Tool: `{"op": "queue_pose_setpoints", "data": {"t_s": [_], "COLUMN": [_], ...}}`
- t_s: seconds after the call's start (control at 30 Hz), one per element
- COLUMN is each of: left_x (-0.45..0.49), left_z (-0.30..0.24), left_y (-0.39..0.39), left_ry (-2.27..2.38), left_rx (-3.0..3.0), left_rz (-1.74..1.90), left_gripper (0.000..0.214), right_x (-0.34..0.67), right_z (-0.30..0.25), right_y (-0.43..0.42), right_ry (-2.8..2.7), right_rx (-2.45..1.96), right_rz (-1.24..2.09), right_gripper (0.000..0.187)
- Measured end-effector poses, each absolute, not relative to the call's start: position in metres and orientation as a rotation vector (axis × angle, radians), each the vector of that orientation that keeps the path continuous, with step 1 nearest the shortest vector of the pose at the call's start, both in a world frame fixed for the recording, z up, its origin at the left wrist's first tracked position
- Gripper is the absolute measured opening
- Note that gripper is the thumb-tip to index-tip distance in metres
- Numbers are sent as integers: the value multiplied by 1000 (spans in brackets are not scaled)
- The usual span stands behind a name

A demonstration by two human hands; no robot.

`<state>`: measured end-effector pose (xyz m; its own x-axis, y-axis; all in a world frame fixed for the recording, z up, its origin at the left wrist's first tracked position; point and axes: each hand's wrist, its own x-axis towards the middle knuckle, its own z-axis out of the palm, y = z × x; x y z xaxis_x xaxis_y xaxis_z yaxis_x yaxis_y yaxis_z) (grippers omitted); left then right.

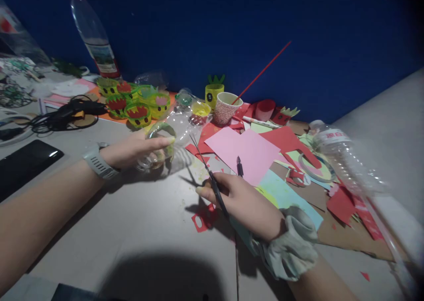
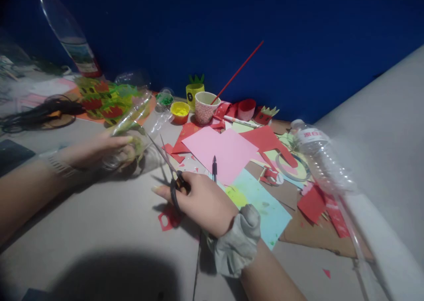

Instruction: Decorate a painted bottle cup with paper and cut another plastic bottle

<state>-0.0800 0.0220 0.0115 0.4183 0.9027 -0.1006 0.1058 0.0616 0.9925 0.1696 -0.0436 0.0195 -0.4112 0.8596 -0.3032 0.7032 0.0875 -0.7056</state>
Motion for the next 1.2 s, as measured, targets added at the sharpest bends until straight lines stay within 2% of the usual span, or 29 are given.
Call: {"op": "queue_pose_setpoints", "data": {"t_s": [0.2,0.3,0.83,1.03,1.2], "left_x": [-76,-74,-74,-72,-73], "left_z": [5,-1,-8,-7,-10], "left_y": [16,16,19,20,23], "left_ry": [755,663,669,713,781], "left_rx": [1143,1082,953,973,1048], "left_rz": [773,784,761,815,824], "left_gripper": [57,63,58,57,48], "right_x": [164,163,162,162,163], "right_z": [25,25,26,27,28], "right_y": [-48,-50,-49,-49,-51], "right_ry": [-2253,-2265,-2280,-2239,-2206], "right_rx": [-1608,-1625,-1687,-1719,-1724], "right_rz": [739,640,632,686,762], "right_gripper": [40,39,28,33,38]}}
